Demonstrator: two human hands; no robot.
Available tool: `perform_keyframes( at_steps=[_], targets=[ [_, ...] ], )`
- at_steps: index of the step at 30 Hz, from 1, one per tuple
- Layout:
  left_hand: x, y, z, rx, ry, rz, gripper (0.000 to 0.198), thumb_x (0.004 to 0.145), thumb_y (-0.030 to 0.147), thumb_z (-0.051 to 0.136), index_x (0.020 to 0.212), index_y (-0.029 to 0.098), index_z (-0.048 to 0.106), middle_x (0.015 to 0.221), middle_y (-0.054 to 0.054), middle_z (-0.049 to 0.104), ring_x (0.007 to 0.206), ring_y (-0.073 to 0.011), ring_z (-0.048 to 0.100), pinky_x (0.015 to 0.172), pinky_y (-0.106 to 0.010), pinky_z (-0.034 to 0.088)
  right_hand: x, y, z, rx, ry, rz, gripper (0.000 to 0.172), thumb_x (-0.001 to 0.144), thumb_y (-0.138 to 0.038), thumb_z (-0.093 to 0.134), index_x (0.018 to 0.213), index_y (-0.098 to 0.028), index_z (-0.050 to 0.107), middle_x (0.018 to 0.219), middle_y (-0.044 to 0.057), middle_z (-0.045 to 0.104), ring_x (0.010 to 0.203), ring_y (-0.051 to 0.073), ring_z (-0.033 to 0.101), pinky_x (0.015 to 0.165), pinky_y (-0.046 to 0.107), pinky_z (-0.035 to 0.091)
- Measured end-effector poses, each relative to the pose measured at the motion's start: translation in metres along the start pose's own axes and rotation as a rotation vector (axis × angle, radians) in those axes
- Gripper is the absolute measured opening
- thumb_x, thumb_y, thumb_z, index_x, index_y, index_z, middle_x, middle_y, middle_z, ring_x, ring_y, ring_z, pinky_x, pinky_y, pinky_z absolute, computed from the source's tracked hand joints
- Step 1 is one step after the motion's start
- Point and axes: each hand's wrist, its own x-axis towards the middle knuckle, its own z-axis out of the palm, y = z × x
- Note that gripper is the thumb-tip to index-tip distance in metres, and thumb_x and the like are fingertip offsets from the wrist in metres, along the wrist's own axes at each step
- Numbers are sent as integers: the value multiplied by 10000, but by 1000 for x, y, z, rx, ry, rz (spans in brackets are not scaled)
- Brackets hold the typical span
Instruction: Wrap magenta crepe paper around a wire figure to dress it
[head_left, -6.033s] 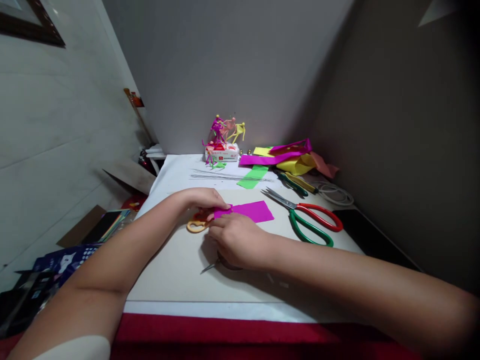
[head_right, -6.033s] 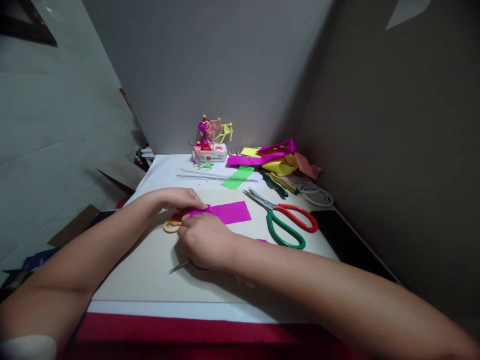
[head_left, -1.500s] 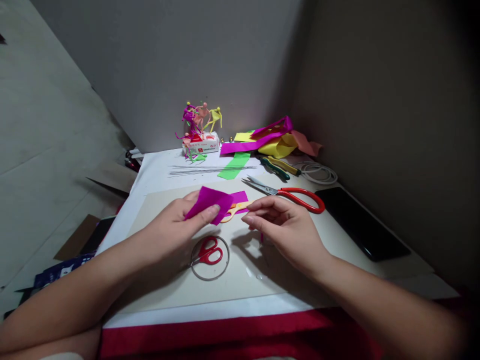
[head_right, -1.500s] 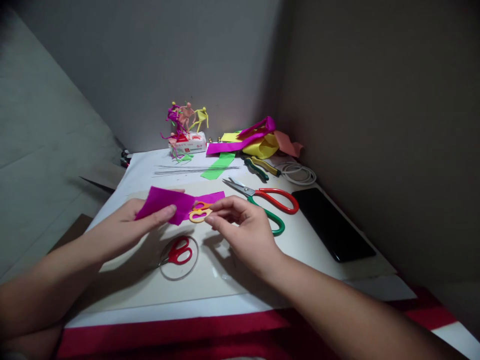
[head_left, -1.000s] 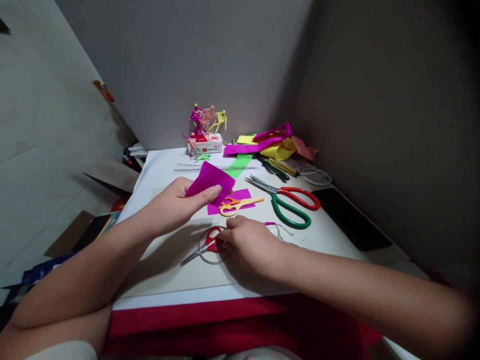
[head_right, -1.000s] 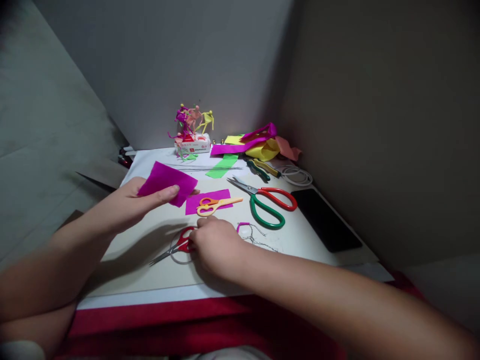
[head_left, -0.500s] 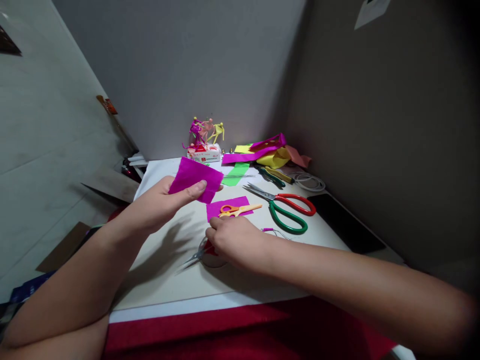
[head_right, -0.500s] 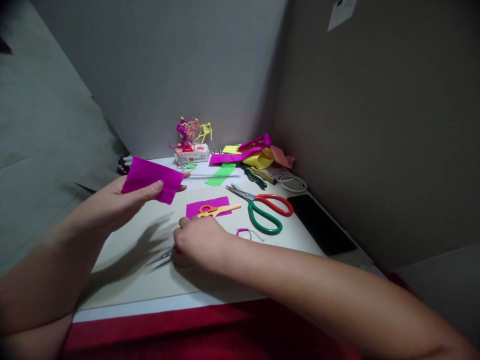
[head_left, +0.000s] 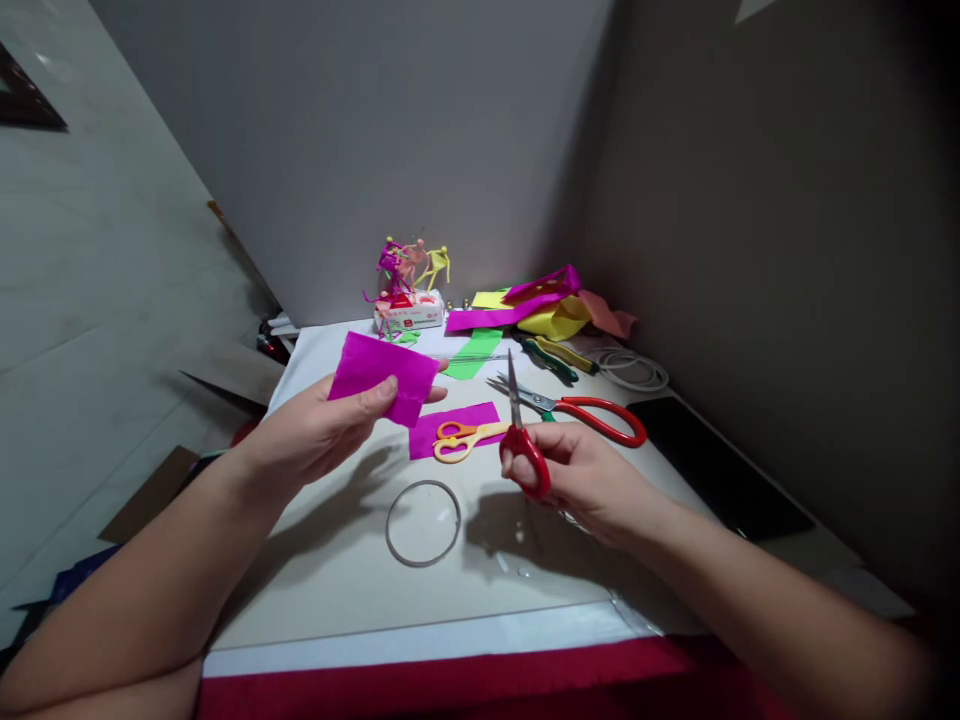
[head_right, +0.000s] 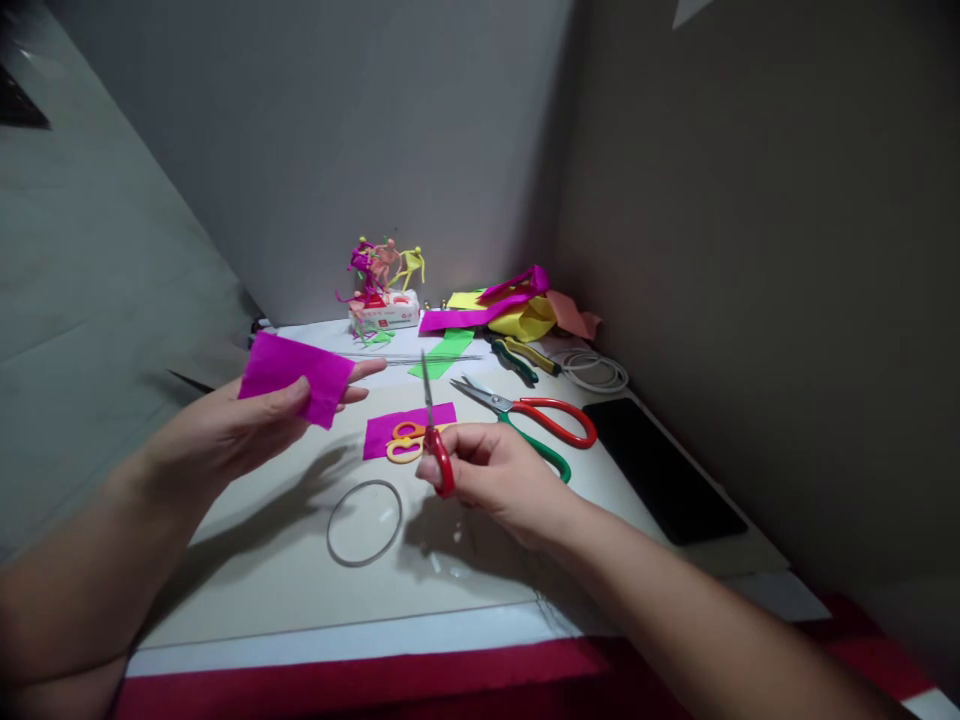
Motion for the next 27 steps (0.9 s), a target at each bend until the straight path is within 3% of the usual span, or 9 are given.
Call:
perform_keyframes(
  at_steps=[5, 8, 12, 15, 19, 22, 27],
  targets=[
    [5, -11, 0, -70, -124, -61, 337, 921, 283, 463, 1192, 179, 634, 1438, -63, 448, 1366, -296, 312, 1092, -438, 318, -7, 8, -4, 112, -198, 48, 308, 768, -411, 686, 755, -118, 594, 569, -55, 424, 459, 35, 298, 426, 188, 198],
    [6, -16, 3, -75, -230, -77, 347, 922, 298, 437, 1085, 148, 704, 1452, -77, 425, 1363, -329, 306, 1112, -451, 276, -13, 12, -6, 213, -335, 55, 407, 765, -512, 648, 772, -109, 589, 538, -54, 408, 447, 47, 309, 416, 193, 206],
    [4, -19, 8, -83, -316, -109, 366, 922, 286, 426, 958, 126, 754, 1464, -87, 405, 1351, -339, 325, 1119, -443, 256, -20, 9, -5, 307, -407, 89, 456, 769, -533, 618, 740, -79, 598, 526, -39, 412, 433, 47, 316, 393, 188, 214],
    [4, -21, 9, -112, -338, -124, 343, 910, 288, 454, 957, 131, 755, 1387, -112, 504, 1283, -340, 430, 1056, -445, 353, -22, 5, -2, 329, -419, 137, 488, 734, -558, 632, 681, -76, 583, 491, -38, 405, 414, 47, 305, 378, 195, 200],
    [3, -22, 9, -145, -412, -115, 378, 927, 283, 418, 983, 106, 748, 1121, -152, 690, 1097, -301, 598, 977, -391, 427, -23, 5, 0, 363, -486, 151, 456, 755, -529, 612, 667, -84, 569, 461, -52, 383, 383, 44, 277, 368, 204, 186],
    [3, -21, 11, -153, -453, -151, 424, 936, 306, 385, 1011, 81, 737, 1072, -162, 707, 1061, -306, 617, 992, -392, 408, -23, 6, -1, 378, -525, 127, 452, 757, -529, 606, 675, -87, 562, 453, -59, 365, 379, 45, 273, 369, 206, 187],
    [3, -20, 14, -201, -412, -172, 403, 923, 313, 408, 992, 111, 750, 1044, -144, 720, 966, -307, 657, 933, -389, 454, -27, 2, -1, 325, -501, 158, 489, 753, -574, 590, 661, -95, 550, 471, -57, 365, 401, 44, 259, 388, 212, 169]
  ],
)
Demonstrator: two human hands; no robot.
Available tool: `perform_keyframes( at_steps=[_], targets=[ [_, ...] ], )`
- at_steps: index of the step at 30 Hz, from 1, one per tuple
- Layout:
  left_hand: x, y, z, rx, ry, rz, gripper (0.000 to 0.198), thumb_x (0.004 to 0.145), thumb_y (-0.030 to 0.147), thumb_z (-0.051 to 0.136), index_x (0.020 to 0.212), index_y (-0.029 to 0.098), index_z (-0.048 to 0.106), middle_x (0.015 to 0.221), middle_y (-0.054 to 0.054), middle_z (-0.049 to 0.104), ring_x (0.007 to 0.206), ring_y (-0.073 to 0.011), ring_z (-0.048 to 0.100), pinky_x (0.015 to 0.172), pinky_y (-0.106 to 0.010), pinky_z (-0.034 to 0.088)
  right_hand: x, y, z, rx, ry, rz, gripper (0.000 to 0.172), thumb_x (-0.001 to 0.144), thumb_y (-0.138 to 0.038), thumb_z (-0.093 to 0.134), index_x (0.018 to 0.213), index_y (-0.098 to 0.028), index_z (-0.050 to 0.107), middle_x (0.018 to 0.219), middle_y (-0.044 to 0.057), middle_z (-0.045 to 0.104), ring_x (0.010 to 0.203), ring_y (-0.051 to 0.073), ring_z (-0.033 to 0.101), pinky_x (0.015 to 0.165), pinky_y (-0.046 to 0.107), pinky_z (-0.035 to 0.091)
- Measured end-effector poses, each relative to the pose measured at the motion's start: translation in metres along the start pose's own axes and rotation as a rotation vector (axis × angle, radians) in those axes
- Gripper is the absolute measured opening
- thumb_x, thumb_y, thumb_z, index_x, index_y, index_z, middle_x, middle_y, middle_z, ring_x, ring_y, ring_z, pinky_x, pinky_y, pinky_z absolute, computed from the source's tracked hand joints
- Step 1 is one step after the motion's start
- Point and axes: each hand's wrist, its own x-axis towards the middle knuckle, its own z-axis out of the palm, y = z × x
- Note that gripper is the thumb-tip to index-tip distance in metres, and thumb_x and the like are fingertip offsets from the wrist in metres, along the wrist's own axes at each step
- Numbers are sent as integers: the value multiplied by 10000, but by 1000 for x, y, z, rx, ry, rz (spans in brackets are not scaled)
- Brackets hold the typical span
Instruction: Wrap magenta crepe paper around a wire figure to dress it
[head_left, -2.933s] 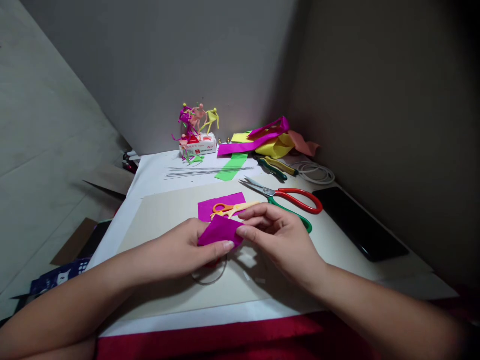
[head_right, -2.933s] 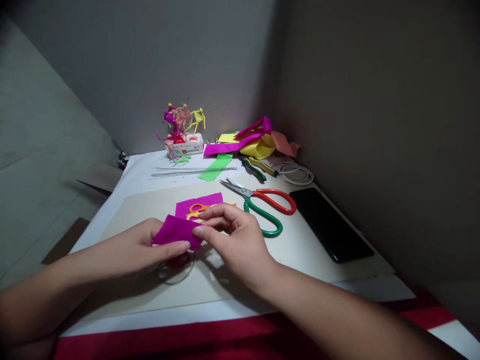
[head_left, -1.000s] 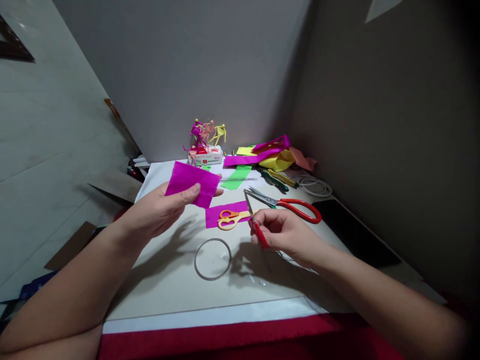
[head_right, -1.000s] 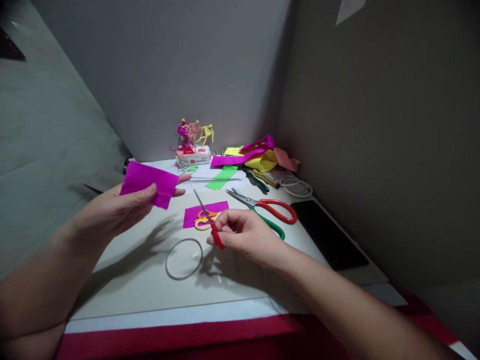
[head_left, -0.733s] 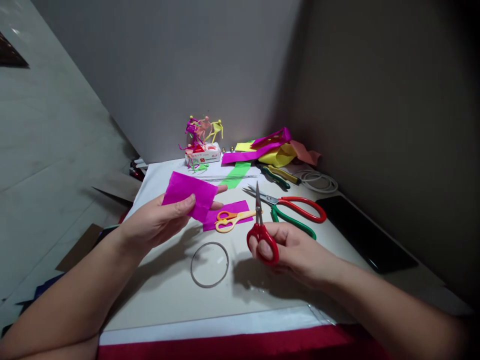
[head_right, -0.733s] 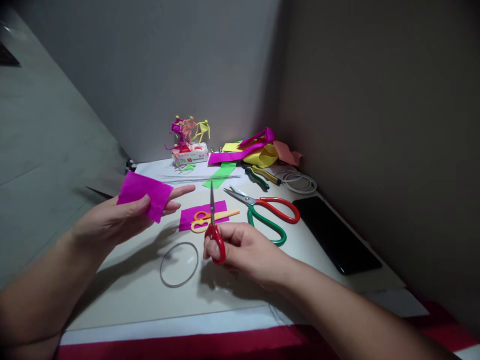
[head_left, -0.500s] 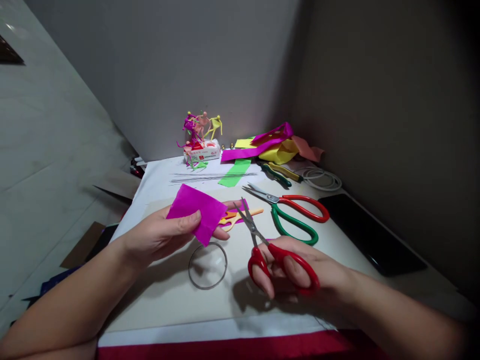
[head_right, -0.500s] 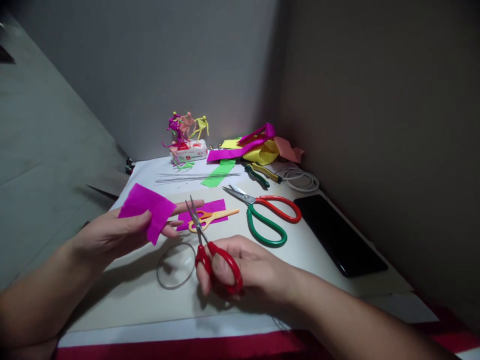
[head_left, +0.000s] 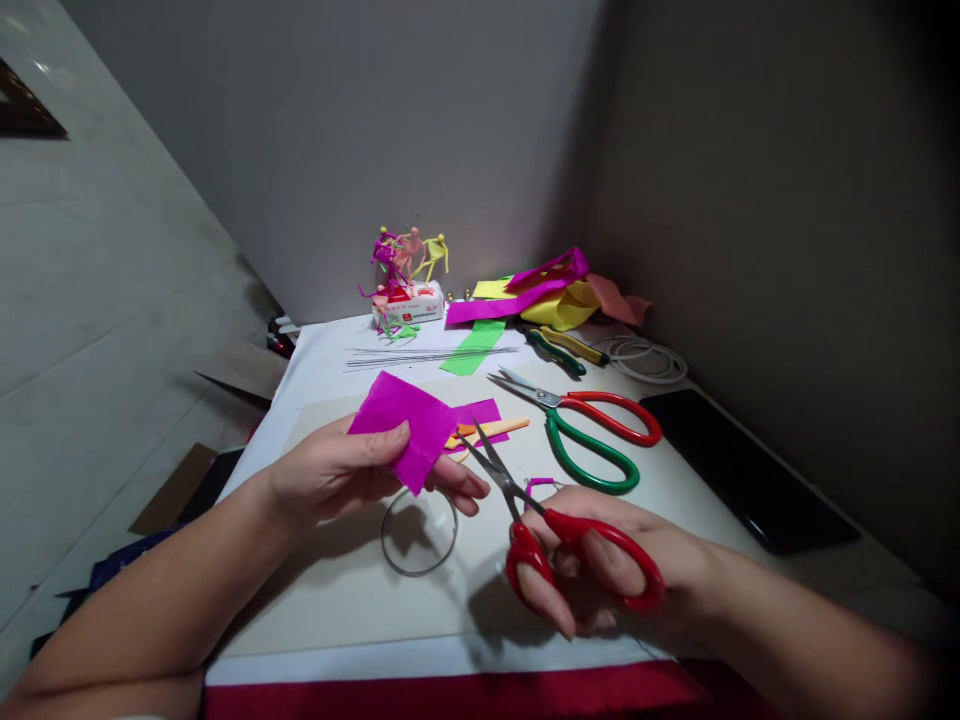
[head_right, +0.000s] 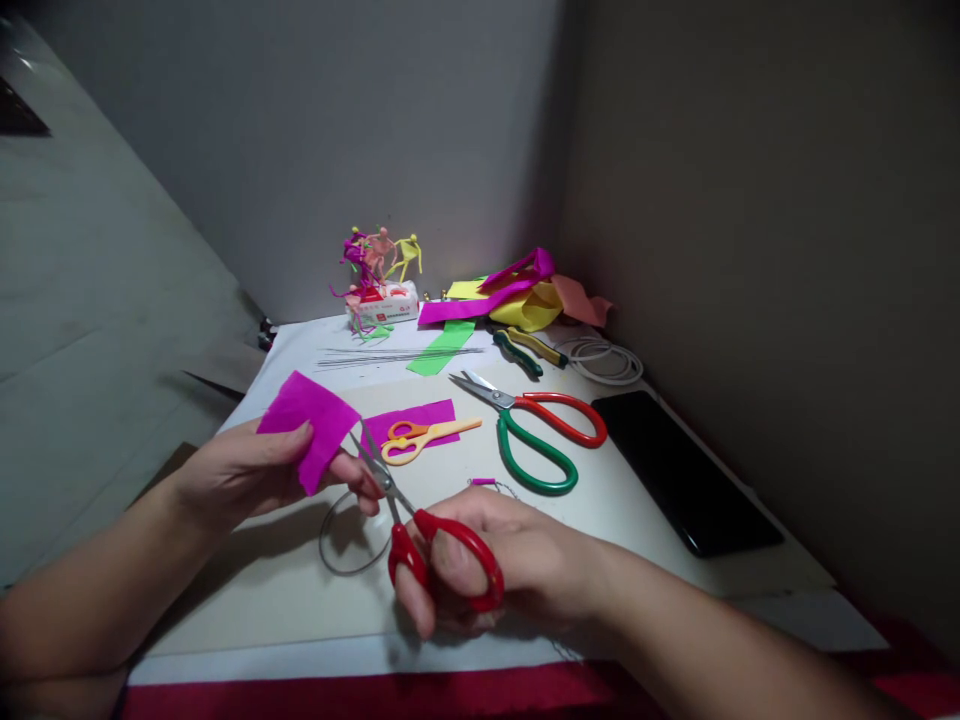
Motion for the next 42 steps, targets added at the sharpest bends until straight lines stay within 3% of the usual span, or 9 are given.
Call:
perform_keyframes(
  at_steps=[9, 17, 25, 42],
  targets=[
    [-1, -2, -2, 8, 2, -45, 392, 902, 372, 459, 974, 130, 760, 1032, -157, 721, 889, -312, 674, 883, -398, 462, 2, 3, -4, -14, -26, -54, 533, 730, -617, 590, 652, -91, 548, 482, -53, 379, 379, 37, 266, 363, 200, 185],
    [-1, -3, -3, -55, -67, -21, 391, 914, 344, 438, 990, 120, 749, 1057, -155, 713, 885, -282, 670, 862, -391, 486, -1, -2, -3, -79, 17, -31, 517, 730, -597, 594, 649, -87, 561, 529, -17, 431, 420, 50, 300, 389, 213, 180],
    [-3, -4, -4, -8, -27, -26, 397, 903, 366, 455, 960, 114, 756, 1005, -175, 720, 846, -293, 662, 819, -420, 488, -4, -4, -3, -92, 52, 11, 492, 741, -569, 616, 652, -88, 566, 525, -24, 427, 453, 57, 294, 426, 226, 163],
    [1, -4, -4, 81, -16, 13, 383, 902, 342, 453, 938, 116, 760, 991, -181, 716, 876, -309, 653, 817, -421, 498, -4, -7, -4, -146, 1, 6, 510, 749, -595, 607, 659, -94, 567, 537, -30, 431, 455, 57, 306, 439, 230, 182]
  ],
)
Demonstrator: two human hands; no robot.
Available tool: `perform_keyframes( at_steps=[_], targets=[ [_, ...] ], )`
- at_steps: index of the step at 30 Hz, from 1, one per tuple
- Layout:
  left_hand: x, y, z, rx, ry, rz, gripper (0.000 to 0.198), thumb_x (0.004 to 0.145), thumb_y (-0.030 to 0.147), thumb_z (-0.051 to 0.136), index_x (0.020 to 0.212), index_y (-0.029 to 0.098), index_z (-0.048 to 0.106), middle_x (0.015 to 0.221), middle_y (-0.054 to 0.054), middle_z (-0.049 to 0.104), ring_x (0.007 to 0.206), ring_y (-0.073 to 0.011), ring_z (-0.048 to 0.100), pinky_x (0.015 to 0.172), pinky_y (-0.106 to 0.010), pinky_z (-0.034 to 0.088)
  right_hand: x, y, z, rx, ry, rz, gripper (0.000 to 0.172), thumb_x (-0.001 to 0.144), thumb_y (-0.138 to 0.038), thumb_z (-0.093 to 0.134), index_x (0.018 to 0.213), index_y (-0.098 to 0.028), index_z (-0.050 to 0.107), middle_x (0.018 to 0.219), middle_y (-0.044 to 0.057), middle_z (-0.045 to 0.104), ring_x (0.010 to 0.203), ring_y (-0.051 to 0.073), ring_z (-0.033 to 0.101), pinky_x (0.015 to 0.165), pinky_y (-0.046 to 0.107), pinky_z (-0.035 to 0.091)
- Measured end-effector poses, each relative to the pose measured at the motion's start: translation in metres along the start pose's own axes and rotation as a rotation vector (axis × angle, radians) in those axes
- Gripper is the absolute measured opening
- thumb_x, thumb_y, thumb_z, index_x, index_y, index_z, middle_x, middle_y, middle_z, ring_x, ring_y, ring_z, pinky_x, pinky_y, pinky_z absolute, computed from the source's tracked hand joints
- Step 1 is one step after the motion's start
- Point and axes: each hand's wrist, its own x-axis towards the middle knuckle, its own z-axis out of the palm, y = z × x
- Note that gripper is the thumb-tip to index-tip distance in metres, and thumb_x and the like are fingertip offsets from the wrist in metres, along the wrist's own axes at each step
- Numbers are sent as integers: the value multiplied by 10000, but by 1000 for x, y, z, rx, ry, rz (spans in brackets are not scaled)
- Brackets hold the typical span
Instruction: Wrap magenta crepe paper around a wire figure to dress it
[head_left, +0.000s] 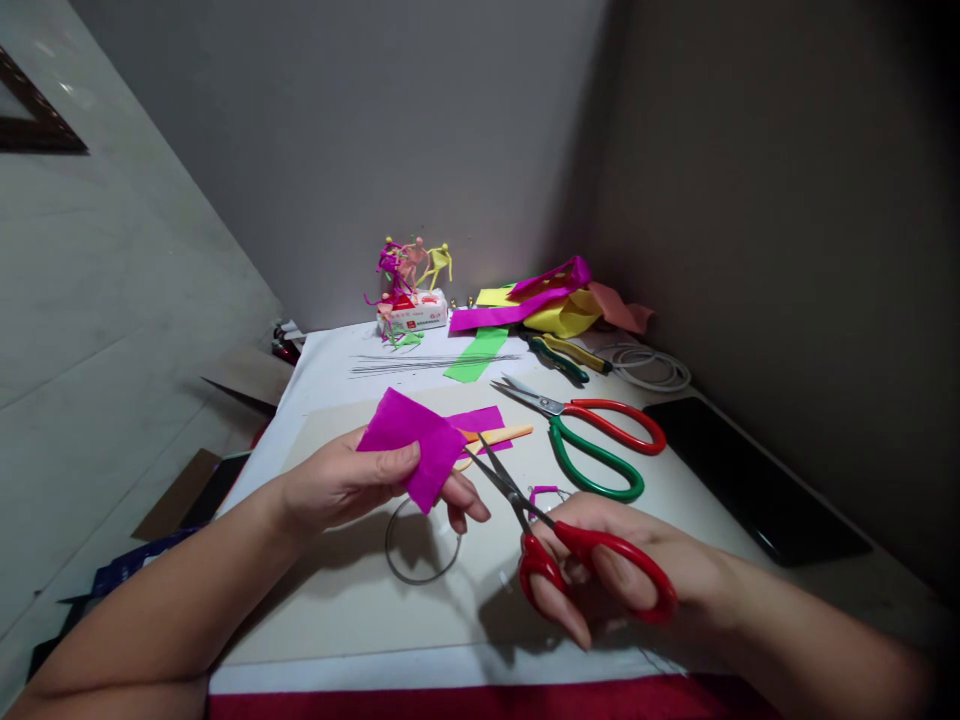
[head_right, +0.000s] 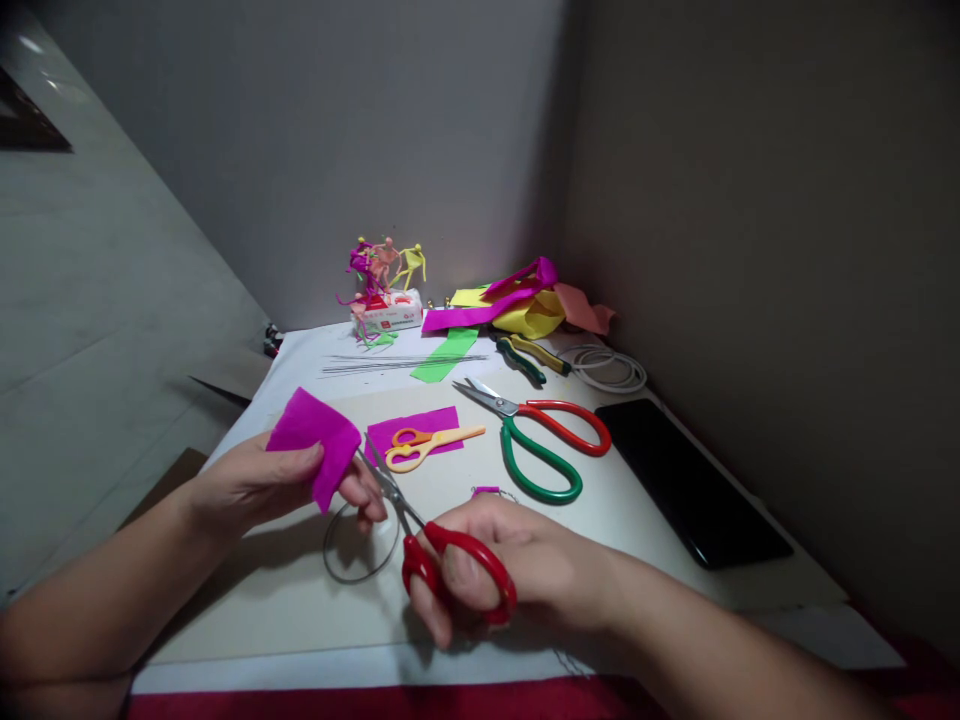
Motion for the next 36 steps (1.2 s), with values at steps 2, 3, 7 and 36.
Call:
perform_keyframes(
  at_steps=[2, 3, 7, 36],
  targets=[
    [1, 0, 0, 9, 2, 0, 386, 905, 346, 451, 941, 115, 759, 984, -182, 717, 880, -311, 653, 813, -423, 497, 0, 0, 0, -10, 2, 14, 515, 747, -601, 602, 667, -93, 569, 541, -29, 433, 457, 58, 305, 436, 229, 179],
    [1, 0, 0, 18, 1, 0, 387, 907, 345, 449, 945, 114, 757, 985, -183, 717, 880, -309, 654, 813, -422, 497, 0, 0, 0, -9, 7, 18, 513, 749, -599, 599, 669, -93, 571, 536, -30, 431, 456, 58, 303, 434, 228, 179],
    [-2, 2, 3, 71, -5, 27, 366, 914, 323, 450, 969, 121, 751, 987, -175, 721, 877, -293, 661, 820, -411, 498, 3, 5, 0, 48, 21, 8, 521, 753, -600, 583, 636, -92, 572, 495, -31, 427, 413, 52, 295, 397, 219, 182],
    [-11, 16, 15, 282, -87, 11, 282, 919, 239, 485, 1073, 167, 709, 1102, -133, 698, 1037, -261, 640, 913, -332, 483, 11, 20, -3, 333, -324, 9, 513, 724, -589, 597, 654, -81, 575, 466, -66, 324, 364, 30, 246, 327, 180, 154]
  ],
)
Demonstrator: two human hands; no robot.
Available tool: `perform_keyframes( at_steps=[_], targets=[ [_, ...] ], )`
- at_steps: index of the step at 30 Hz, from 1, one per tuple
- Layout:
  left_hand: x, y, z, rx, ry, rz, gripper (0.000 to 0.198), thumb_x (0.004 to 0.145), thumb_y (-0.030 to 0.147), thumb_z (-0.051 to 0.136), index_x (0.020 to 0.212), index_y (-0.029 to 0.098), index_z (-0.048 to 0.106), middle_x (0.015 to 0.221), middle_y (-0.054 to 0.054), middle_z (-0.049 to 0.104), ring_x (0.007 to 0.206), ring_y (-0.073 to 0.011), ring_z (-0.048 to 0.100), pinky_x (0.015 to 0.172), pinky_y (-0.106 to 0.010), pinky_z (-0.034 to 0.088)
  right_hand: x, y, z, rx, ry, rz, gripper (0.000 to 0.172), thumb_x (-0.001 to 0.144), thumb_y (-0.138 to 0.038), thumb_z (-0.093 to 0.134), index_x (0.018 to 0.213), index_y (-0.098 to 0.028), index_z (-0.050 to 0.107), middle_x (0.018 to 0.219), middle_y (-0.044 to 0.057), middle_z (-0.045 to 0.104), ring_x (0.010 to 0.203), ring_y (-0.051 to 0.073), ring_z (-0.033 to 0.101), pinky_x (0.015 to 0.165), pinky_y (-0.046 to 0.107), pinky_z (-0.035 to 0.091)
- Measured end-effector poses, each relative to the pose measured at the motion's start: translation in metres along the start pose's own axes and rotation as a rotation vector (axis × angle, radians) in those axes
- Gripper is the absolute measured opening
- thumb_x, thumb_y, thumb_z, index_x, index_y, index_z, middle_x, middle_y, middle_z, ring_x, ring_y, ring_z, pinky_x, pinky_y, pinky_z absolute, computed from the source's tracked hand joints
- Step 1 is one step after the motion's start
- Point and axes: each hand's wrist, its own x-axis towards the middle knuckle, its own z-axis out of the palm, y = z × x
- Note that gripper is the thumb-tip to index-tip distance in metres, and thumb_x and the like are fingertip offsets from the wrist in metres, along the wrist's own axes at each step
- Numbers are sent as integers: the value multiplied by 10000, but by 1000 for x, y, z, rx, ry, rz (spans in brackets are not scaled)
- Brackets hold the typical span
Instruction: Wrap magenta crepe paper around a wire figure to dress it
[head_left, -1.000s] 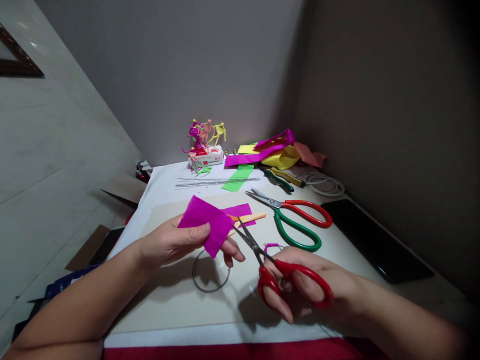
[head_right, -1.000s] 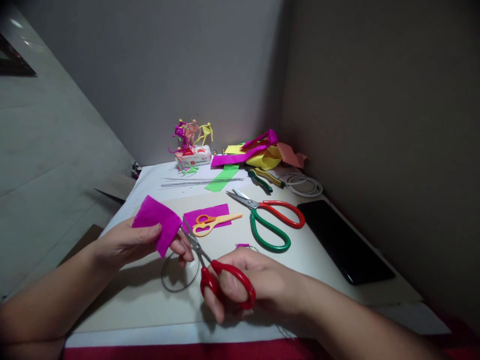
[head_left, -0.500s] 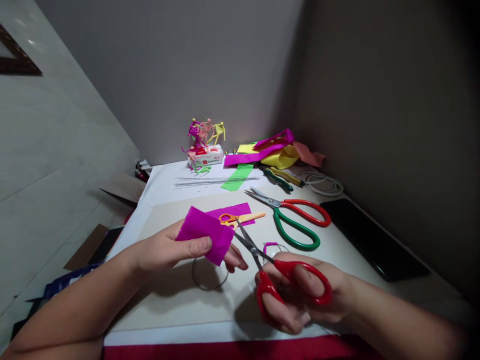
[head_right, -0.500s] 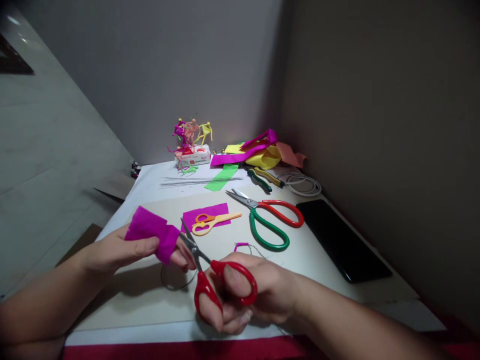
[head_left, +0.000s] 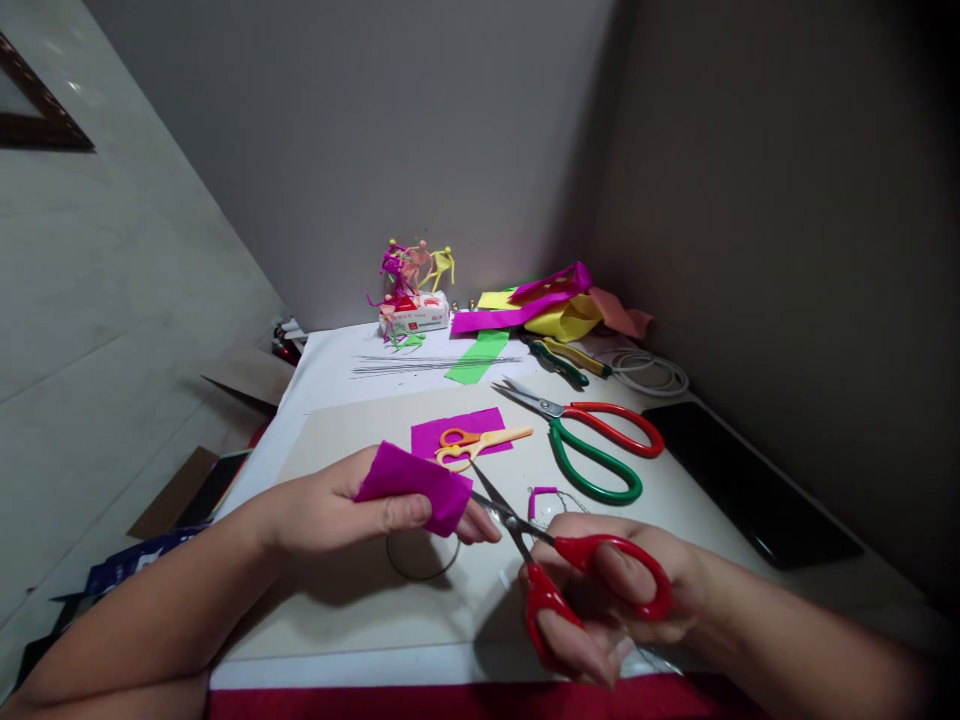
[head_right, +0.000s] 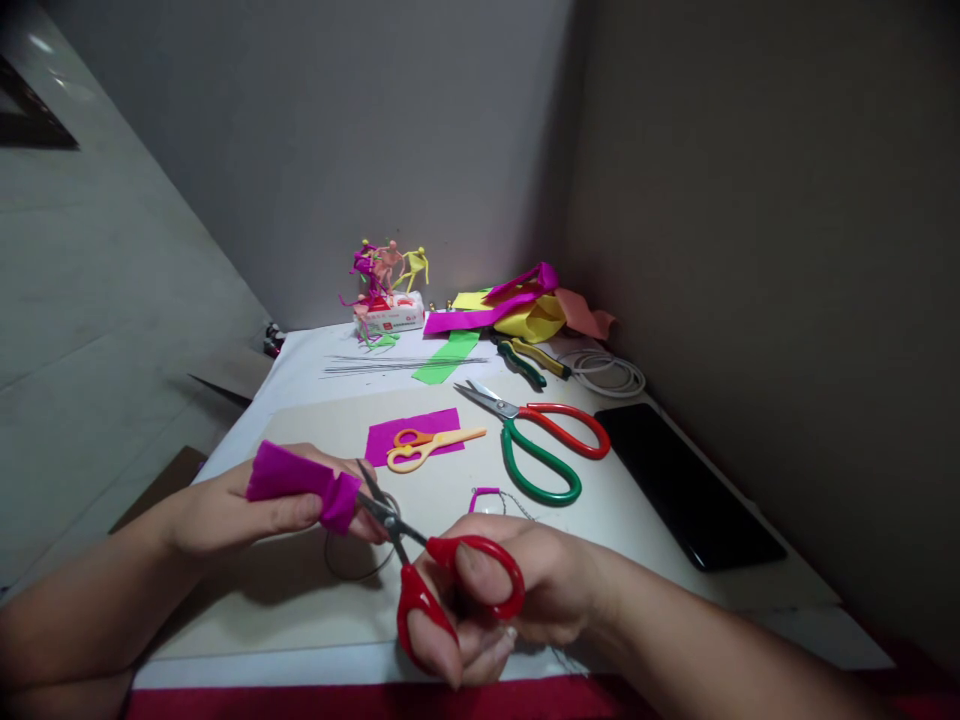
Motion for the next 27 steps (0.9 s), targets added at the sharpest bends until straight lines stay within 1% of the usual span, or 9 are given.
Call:
perform_keyframes(
  at_steps=[2, 4, 8, 12, 16, 20, 22, 24, 27],
  targets=[
    [0, 2, 0, 41, -32, -2, 293, 926, 212, 469, 1095, 169, 704, 1110, -127, 696, 1047, -249, 637, 919, -315, 481, -1, 1, -1, -18, 35, -12, 511, 722, -592, 601, 657, -86, 577, 471, -69, 307, 376, 34, 242, 330, 181, 164],
    [1, 2, 0, 50, -40, 4, 299, 930, 204, 460, 1106, 170, 699, 1113, -124, 695, 1046, -244, 639, 918, -307, 484, -2, 2, -1, -33, 50, -18, 533, 725, -610, 596, 654, -82, 577, 466, -61, 336, 374, 35, 238, 329, 188, 162],
    [-1, 1, -2, 13, -14, 44, 292, 930, 196, 464, 1095, 170, 703, 1117, -115, 695, 1047, -241, 639, 922, -308, 484, -2, 3, 0, -56, 101, -58, 537, 720, -597, 628, 626, -71, 570, 494, -17, 451, 365, 32, 279, 332, 199, 158],
    [-4, -1, -3, -36, 21, 62, 295, 934, 181, 454, 1096, 163, 700, 1100, -115, 704, 1023, -230, 652, 918, -306, 485, -3, 4, -1, -55, 139, -63, 506, 689, -550, 692, 580, -73, 562, 482, -13, 466, 365, 32, 308, 343, 200, 165],
    [-4, -4, -5, -82, -4, 65, 301, 926, 214, 470, 1129, 130, 676, 1115, -157, 691, 1037, -256, 644, 902, -329, 494, -4, 7, -5, -78, 184, -47, 494, 658, -522, 737, 554, -71, 561, 470, -6, 483, 387, 40, 367, 367, 196, 196],
    [-4, -7, -9, -99, -43, 140, 372, 865, 315, 573, 1194, 152, 633, 1157, -156, 668, 1064, -297, 622, 902, -365, 493, -4, 5, 0, -178, 244, -48, 471, 707, -505, 716, 615, -67, 572, 512, -1, 509, 432, 38, 384, 413, 185, 237],
    [-5, -9, -10, -31, -13, 158, 436, 828, 371, 618, 1220, 180, 619, 1164, -143, 667, 1090, -313, 603, 941, -387, 467, -2, 2, 6, -252, 299, -50, 460, 723, -505, 705, 652, -70, 576, 545, 1, 523, 458, 39, 388, 447, 184, 265],
    [-4, -10, -11, 38, 58, 122, 487, 819, 414, 620, 1255, 198, 595, 1156, -136, 674, 1099, -319, 596, 971, -409, 441, 1, 1, 11, -307, 353, -20, 459, 708, -523, 709, 671, -86, 572, 561, -9, 520, 478, 45, 397, 473, 186, 292],
    [-1, -12, -9, 56, 168, 76, 465, 833, 423, 600, 1238, 196, 612, 1085, -128, 705, 1097, -326, 595, 986, -451, 420, 5, 0, 15, -353, 407, 43, 455, 684, -535, 719, 671, -106, 567, 568, -25, 509, 488, 47, 390, 490, 186, 317]
  ],
)
